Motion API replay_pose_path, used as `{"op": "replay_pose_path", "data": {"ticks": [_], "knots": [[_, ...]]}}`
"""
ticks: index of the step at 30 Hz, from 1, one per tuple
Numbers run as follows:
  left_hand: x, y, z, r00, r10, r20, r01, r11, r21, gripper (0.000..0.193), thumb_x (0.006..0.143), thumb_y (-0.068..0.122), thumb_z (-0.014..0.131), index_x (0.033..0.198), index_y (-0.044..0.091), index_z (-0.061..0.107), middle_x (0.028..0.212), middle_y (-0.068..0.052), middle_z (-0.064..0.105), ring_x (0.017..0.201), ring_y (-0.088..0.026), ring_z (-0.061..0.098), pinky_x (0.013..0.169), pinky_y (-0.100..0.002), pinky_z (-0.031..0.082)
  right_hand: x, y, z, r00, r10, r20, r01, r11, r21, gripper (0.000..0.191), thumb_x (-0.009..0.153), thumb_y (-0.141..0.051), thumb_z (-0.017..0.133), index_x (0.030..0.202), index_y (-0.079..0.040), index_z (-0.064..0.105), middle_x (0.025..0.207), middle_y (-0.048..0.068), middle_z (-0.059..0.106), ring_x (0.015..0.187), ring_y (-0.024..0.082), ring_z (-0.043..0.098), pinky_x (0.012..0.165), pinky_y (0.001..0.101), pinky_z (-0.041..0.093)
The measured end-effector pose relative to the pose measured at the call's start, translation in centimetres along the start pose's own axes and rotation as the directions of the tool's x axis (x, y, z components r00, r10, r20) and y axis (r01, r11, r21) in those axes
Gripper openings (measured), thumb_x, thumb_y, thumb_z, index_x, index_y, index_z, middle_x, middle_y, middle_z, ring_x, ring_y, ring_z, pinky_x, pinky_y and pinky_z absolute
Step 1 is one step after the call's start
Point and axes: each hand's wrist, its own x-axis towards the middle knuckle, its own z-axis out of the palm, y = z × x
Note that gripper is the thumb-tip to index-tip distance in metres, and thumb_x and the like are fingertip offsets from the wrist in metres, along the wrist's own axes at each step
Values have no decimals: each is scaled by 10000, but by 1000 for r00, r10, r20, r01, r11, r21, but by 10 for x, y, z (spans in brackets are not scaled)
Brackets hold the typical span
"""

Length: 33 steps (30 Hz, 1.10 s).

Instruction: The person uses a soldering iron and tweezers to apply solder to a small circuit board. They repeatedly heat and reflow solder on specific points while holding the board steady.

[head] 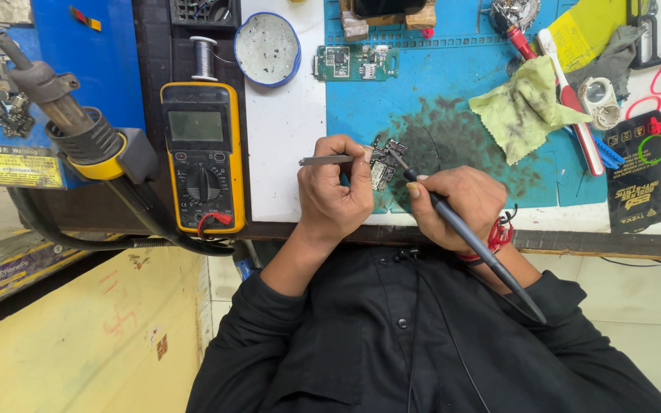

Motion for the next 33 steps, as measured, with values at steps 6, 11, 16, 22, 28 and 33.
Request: {"op": "replay_pose_path", "data": {"ticks": [6,11,16,22,28,33], "knots": [[-1,0,1,999,-32,3,32,999,-14,156,985,-43,664,1068,10,543,874,-99,718,652,-131,690,592,-252,533,0,-1,-1,1000,0,-7,0,1000,-10,161,926,-29,791,924,-31,630,790,115,697,647,266,666,597,358,502],[-1,-1,0,1000,-10,4,10,1000,-2,158,992,-41,664,1072,16,540,885,-95,711,684,-128,701,611,-251,542,0,-1,-1,1000,6,5,-6,1000,-13,162,915,-31,794,913,-31,632,779,117,692,633,266,659,586,357,497],[0,0,0,1000,-4,3,4,1000,-11,159,990,-43,663,1075,14,541,899,-100,711,696,-131,705,616,-250,546,0,-2,-2,1000,13,4,-13,1000,-15,164,918,-34,796,907,-28,632,775,114,689,629,264,656,585,356,496],[0,0,-1,1000,-13,-1,13,1000,-3,161,987,-43,671,1069,16,546,886,-95,717,679,-125,698,608,-251,538,-1,-2,-1,1000,14,1,-14,1000,-19,156,918,-44,794,896,-33,640,775,113,689,631,269,655,591,362,498],[0,1,-1,1000,2,-3,-2,1000,-5,164,991,-42,665,1076,19,540,891,-99,711,683,-127,693,613,-252,536,-1,-1,-1,1000,7,0,-7,1000,-2,151,924,-49,787,897,-31,640,770,106,684,633,267,658,591,361,499],[0,1,-1,1000,-25,6,26,1000,-10,165,985,-44,666,1073,17,540,874,-95,716,657,-120,682,594,-249,526,-2,0,0,1000,5,0,-5,1000,-17,163,912,-52,794,878,-39,635,753,104,677,622,271,651,584,366,491]]}}
